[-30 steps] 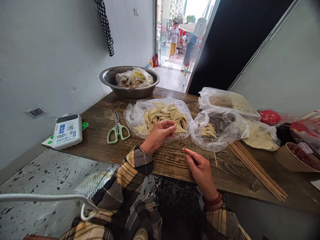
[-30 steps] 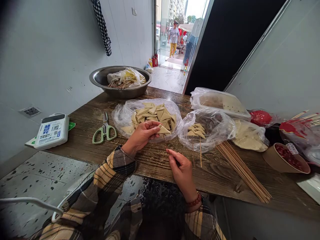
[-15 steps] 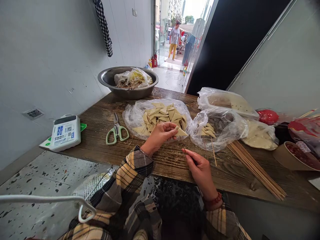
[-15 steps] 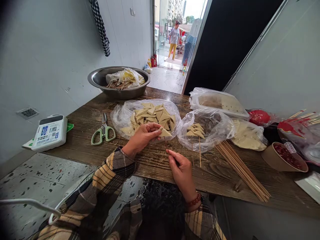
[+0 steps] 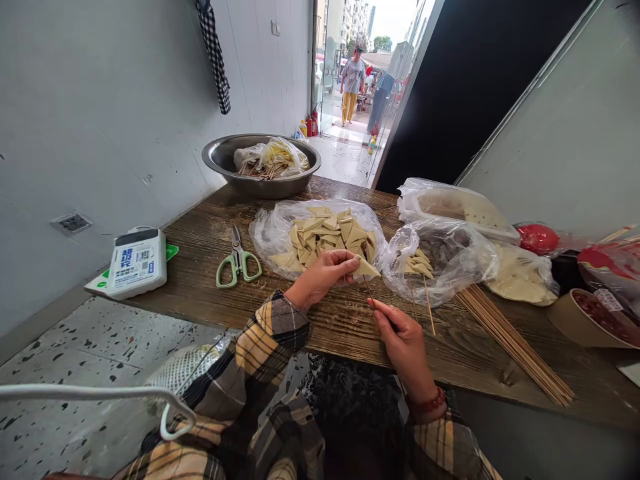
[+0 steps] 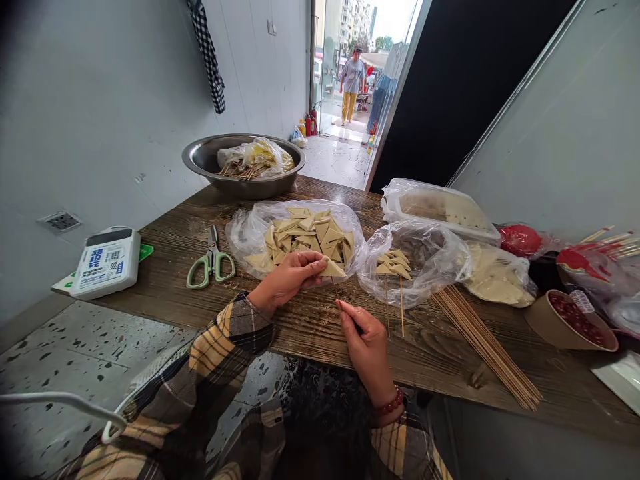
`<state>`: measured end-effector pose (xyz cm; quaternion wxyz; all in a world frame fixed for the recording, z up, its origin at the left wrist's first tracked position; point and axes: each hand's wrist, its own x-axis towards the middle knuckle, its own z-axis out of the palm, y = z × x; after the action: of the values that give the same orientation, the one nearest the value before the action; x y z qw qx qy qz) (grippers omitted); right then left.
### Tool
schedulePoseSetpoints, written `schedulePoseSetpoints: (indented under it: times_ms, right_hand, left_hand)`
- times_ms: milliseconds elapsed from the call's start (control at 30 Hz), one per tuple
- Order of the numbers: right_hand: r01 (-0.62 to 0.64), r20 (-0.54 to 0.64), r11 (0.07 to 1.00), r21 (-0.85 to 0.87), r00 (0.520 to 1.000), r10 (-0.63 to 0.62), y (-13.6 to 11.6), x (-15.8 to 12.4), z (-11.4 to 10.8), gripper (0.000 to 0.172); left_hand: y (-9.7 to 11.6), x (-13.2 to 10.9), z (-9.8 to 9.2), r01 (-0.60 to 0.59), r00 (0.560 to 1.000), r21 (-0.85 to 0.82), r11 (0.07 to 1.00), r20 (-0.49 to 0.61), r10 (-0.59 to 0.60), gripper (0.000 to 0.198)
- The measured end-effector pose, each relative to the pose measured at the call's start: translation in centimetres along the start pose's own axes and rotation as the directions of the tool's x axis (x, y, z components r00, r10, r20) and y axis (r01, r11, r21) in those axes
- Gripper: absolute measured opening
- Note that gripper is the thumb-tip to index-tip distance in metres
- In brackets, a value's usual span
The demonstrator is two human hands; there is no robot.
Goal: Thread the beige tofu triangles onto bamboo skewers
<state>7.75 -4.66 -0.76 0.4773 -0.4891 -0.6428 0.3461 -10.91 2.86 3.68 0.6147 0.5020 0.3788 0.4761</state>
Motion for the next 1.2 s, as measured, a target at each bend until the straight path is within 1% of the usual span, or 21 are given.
schedulePoseSetpoints:
  times_ms: [133,300,467,633,767,900,1000,1200]
  right_hand:
    - [0.001,0.009,1.000,0.000,1.000,-0.001,-0.02,-0.04,-0.02,0.024]
    - [0.010,0.003,1.000,0.011,1.000,-0.010,0.07,-0.19,-0.15,0.025]
    - [0.013,0.004,1.000,0.003,1.000,-0.013,0.18,-0.21,-0.14,0.024]
    - [0.027,-0.008,1.000,-0.011,1.000,-0.027,0.34,-0.14,-0.07,0.023]
    - [0.028,-0.010,1.000,-0.010,1.000,-0.028,0.41,-0.19,-0.08,0.023]
    - [0.033,-0.014,0.999,-0.010,0.999,-0.033,0.48,-0.22,-0.08,0.023]
    - [0.037,-0.020,0.999,-0.011,0.999,-0.037,0.50,-0.21,-0.10,0.023]
    - [0.024,-0.026,1.000,-0.007,0.999,-0.024,0.12,-0.21,-0.16,0.023]
  left_hand:
    - [0.24,-0.10,0.05,-0.050,0.998,0.061,0.997,0.033,0.048,0.039]
    - [0.43,-0.31,0.24,0.007,0.998,0.022,1.000,0.066,-0.008,0.042]
    - [0.17,-0.29,0.19,0.032,0.995,0.029,0.999,0.092,-0.034,0.041]
    - [-0.31,-0.10,-0.03,0.027,0.995,0.056,0.998,0.093,-0.032,0.039]
    - [-0.50,-0.03,-0.04,0.029,0.991,0.068,0.997,0.129,-0.038,0.038]
    - [-0.40,-0.17,0.12,0.044,0.986,0.057,0.997,0.160,-0.053,0.040]
    - [-0.24,-0.32,0.25,0.055,0.982,0.079,0.995,0.175,-0.068,0.040]
    - [0.01,-0.47,0.45,0.034,0.976,0.115,0.993,0.212,-0.058,0.041]
